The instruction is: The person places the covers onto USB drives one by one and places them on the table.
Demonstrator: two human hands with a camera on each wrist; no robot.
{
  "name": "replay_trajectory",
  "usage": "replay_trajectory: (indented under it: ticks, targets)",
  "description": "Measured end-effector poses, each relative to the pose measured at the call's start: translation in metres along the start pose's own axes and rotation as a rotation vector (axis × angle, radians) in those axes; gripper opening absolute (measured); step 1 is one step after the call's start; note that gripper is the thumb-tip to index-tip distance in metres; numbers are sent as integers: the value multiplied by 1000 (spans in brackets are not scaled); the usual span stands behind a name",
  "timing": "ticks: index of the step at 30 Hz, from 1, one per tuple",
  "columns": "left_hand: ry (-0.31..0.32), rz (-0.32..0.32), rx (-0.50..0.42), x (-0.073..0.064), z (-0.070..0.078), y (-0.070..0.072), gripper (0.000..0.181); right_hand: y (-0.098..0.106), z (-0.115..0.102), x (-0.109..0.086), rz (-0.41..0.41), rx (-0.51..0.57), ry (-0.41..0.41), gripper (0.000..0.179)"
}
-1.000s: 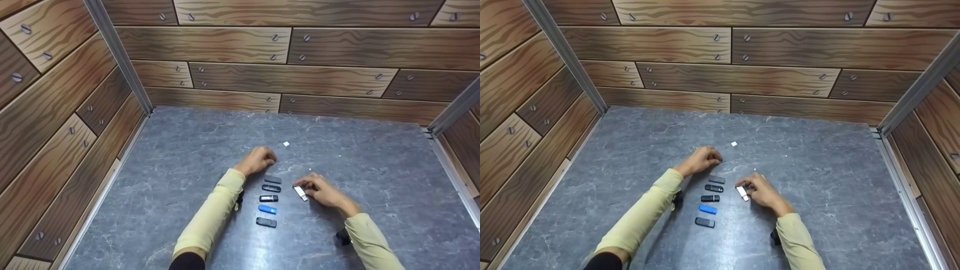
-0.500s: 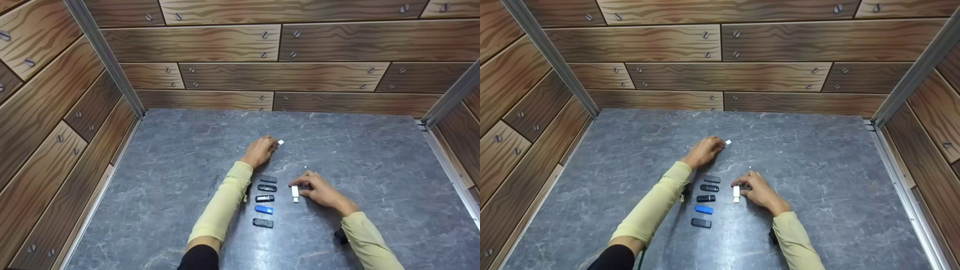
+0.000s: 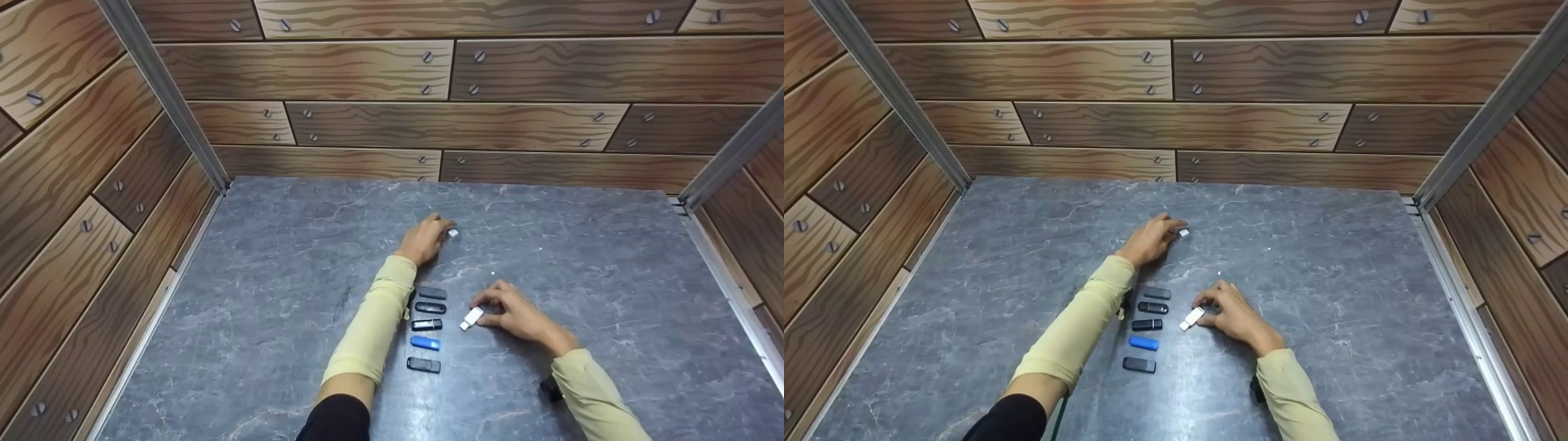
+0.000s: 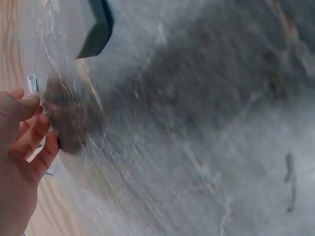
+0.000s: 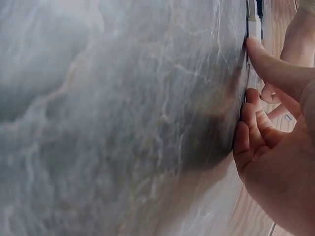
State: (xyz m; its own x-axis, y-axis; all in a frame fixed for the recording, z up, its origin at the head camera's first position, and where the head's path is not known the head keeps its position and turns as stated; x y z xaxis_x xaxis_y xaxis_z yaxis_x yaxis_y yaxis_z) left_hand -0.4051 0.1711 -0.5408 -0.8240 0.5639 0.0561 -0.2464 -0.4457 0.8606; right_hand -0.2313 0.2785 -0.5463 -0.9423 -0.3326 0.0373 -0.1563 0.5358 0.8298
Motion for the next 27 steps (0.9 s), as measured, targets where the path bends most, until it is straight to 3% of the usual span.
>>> replay_trajectory:
  ticks: [11, 18, 23, 27]
  targets:
    - [-18, 35, -22, -4, 0, 0, 24, -3, 0, -2, 35, -5, -19, 25]
    - [-31, 9, -42, -3, 3, -1, 25, -1, 4, -1, 24, 20, -56, 24]
    - [-12, 5, -35, -5, 3, -2, 19, 1, 4, 0, 35, 66, -41, 21]
    - [1, -2, -80, -6, 5, -2, 17, 5, 8, 2, 54, 95, -51, 20]
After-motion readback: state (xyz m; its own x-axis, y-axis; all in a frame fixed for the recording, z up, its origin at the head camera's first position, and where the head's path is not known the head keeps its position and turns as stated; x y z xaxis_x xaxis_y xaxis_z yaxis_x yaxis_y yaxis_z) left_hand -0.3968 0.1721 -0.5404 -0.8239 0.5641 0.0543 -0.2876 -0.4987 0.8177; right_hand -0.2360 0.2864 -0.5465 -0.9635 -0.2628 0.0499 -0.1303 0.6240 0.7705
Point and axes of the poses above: each hand's wrist, its own x-axis towards the middle knuckle, its own y-axis out of the back of the hand, z = x × y, the point moved 10 cm from there along x, towards the middle knuckle, and after that the axes turned 11 degrees about -x, right-handed, at the moved point
